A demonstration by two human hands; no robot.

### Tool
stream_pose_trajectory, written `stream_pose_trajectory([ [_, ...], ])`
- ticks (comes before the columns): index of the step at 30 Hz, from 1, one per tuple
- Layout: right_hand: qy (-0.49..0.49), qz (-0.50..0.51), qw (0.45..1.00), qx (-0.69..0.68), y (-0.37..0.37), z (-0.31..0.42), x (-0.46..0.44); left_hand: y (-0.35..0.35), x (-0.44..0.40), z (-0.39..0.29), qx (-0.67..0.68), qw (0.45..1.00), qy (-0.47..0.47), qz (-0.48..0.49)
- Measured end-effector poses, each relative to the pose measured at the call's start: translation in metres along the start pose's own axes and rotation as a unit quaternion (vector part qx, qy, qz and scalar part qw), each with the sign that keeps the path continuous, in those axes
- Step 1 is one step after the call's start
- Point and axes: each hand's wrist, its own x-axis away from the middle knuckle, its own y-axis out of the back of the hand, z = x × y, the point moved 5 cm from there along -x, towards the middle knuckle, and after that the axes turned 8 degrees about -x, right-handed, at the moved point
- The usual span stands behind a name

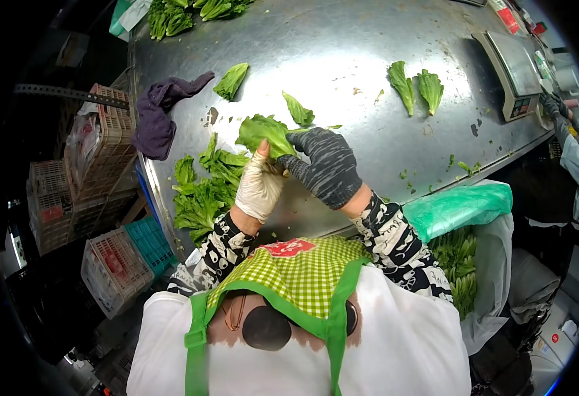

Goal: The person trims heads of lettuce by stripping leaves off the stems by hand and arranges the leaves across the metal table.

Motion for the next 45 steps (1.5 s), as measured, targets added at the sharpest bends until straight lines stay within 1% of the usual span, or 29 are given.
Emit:
stream_pose_trajectory([
  [1, 0.003, -0.003, 1.000, 0.011, -0.002, -0.002, 0.003, -0.001, 0.000, 0.001, 0.011, 1.000, 0.011, -0.002],
  [4, 0.041, 0.001, 0.996, 0.080, -0.005, -0.004, 0.008, 0.003, -0.001, 0.002, -0.040, 0.998, -0.026, 0.052],
  [5, -0.005, -0.012, 1.000, 0.013, -0.004, -0.008, 0.009, 0.004, -0.002, 0.003, -0.027, 0.998, -0.024, 0.047],
  [7, -0.096, -0.037, 0.987, -0.122, -0.005, -0.013, 0.010, 0.003, -0.001, 0.003, -0.001, 0.999, -0.022, 0.037],
  [8, -0.161, -0.051, 0.963, -0.212, -0.004, -0.020, 0.011, -0.001, 0.000, 0.003, 0.015, 0.998, -0.012, 0.054],
  [9, -0.223, -0.063, 0.925, -0.299, -0.005, -0.026, 0.013, -0.005, 0.001, 0.000, 0.030, 0.997, 0.000, 0.070],
  [10, -0.284, -0.075, 0.876, -0.383, -0.006, -0.032, 0.015, -0.010, 0.003, -0.002, 0.045, 0.995, 0.011, 0.087],
  [11, -0.298, -0.039, 0.883, -0.360, -0.006, -0.035, 0.014, -0.015, 0.006, -0.004, 0.045, 0.995, 0.016, 0.093],
  [14, -0.272, 0.095, 0.904, -0.316, -0.012, -0.046, 0.018, 0.001, -0.001, 0.003, -0.036, 0.996, -0.015, 0.080],
  [15, -0.305, 0.094, 0.883, -0.345, -0.012, -0.047, 0.020, 0.005, -0.003, 0.005, -0.045, 0.996, -0.006, 0.078],
  [18, -0.377, 0.105, 0.858, -0.332, -0.011, -0.044, 0.018, 0.011, -0.007, 0.008, -0.054, 0.995, 0.014, 0.078],
  [20, -0.293, 0.064, 0.915, -0.270, -0.009, -0.037, 0.012, 0.011, -0.008, 0.008, -0.035, 0.995, 0.020, 0.088],
  [21, -0.250, 0.044, 0.938, -0.237, -0.008, -0.033, 0.010, 0.007, -0.007, 0.006, -0.070, 0.993, 0.022, 0.093],
  [23, -0.220, 0.013, 0.959, -0.177, -0.012, -0.034, 0.014, -0.004, -0.002, 0.002, -0.138, 0.985, 0.023, 0.101],
  [24, -0.204, -0.003, 0.968, -0.147, -0.012, -0.034, 0.014, -0.004, -0.002, 0.002, -0.138, 0.986, 0.019, 0.086],
  [27, -0.264, -0.003, 0.949, -0.173, -0.015, -0.041, 0.017, -0.008, -0.002, 0.003, -0.139, 0.989, 0.004, 0.048],
  [29, -0.218, -0.021, 0.965, -0.142, -0.013, -0.041, 0.015, -0.011, -0.001, 0.002, -0.143, 0.989, -0.012, 0.027],
  [30, -0.194, -0.030, 0.972, -0.127, -0.012, -0.041, 0.014, -0.011, 0.000, 0.002, -0.132, 0.991, -0.008, 0.032],
  [32, -0.198, -0.031, 0.967, -0.159, -0.011, -0.043, 0.013, -0.011, 0.001, 0.000, -0.113, 0.993, -0.002, 0.044],
  [33, -0.201, -0.032, 0.963, -0.175, -0.012, -0.043, 0.013, -0.007, -0.001, 0.003, -0.068, 0.996, 0.007, 0.062],
  [35, -0.283, -0.064, 0.927, -0.239, -0.012, -0.045, 0.014, 0.004, -0.009, 0.010, 0.023, 0.995, 0.025, 0.096],
  [36, -0.322, -0.081, 0.904, -0.269, -0.012, -0.047, 0.016, 0.004, -0.008, 0.008, 0.045, 0.997, 0.025, 0.062],
  [38, -0.360, -0.136, 0.820, -0.424, -0.009, -0.067, 0.019, 0.001, -0.005, 0.005, 0.089, 0.996, 0.023, -0.007],
  [39, -0.374, -0.190, 0.787, -0.453, -0.003, -0.072, 0.019, 0.004, -0.007, 0.003, 0.098, 0.995, 0.001, 0.022],
  [40, -0.371, -0.192, 0.792, -0.444, 0.004, -0.083, 0.018, 0.005, -0.007, 0.000, 0.107, 0.994, 0.001, 0.021],
  [42, -0.390, -0.095, 0.848, -0.345, 0.015, -0.088, 0.017, 0.006, -0.007, -0.005, 0.124, 0.992, 0.002, 0.019],
  [43, -0.361, -0.056, 0.881, -0.300, 0.013, -0.084, 0.014, 0.006, -0.007, -0.009, 0.099, 0.994, -0.016, 0.032],
  [45, -0.297, 0.019, 0.933, -0.204, 0.011, -0.073, 0.015, 0.003, -0.004, -0.016, 0.020, 0.999, -0.034, 0.010],
])
